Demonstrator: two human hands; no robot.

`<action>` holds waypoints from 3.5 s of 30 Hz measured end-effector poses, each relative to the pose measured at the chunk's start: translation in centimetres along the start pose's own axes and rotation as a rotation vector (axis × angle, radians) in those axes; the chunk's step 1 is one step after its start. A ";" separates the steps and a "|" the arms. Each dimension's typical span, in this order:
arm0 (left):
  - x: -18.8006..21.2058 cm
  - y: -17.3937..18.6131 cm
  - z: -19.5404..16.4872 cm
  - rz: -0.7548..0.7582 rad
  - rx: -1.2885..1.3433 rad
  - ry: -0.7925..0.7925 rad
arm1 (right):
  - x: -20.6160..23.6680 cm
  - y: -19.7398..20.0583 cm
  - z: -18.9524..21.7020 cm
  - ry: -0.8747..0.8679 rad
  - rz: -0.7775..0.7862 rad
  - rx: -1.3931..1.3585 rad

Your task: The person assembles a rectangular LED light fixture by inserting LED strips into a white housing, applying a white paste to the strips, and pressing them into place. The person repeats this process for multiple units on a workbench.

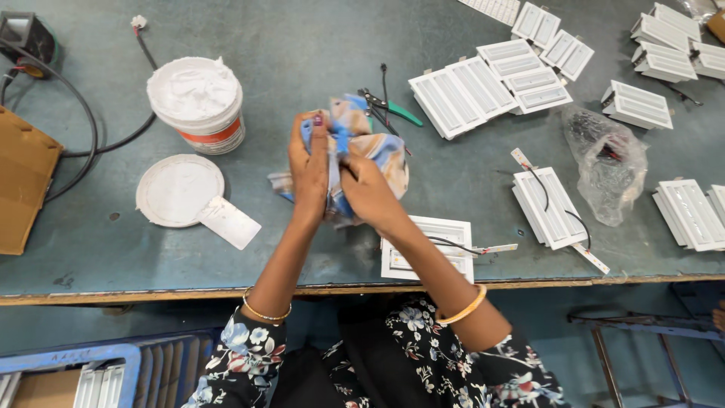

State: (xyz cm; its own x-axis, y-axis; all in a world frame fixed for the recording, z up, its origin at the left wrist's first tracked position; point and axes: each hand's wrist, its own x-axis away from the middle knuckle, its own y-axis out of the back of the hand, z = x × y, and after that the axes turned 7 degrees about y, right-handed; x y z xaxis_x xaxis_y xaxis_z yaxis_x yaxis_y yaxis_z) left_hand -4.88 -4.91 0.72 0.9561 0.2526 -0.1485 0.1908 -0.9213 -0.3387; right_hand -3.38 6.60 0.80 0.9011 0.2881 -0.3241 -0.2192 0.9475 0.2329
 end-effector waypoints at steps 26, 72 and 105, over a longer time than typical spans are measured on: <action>-0.6 0.7 8.2 0.202 -1.417 -0.215 | 24.7 15.7 7.9 -0.321 -0.662 0.123; 10.0 -0.9 4.5 0.734 -0.698 0.585 | 20.9 5.4 5.2 -0.357 -0.451 0.497; 9.1 -3.5 2.5 0.724 -0.808 0.687 | 20.9 5.4 7.3 -0.315 -0.093 1.049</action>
State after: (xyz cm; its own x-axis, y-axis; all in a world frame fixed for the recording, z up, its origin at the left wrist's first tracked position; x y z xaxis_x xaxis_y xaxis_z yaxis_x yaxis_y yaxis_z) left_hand 2.63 1.36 -1.74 0.7694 -0.3596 0.5279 -0.5690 -0.7615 0.3106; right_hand 16.95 16.70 1.95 0.9855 0.0322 -0.1667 0.1468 0.3317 0.9319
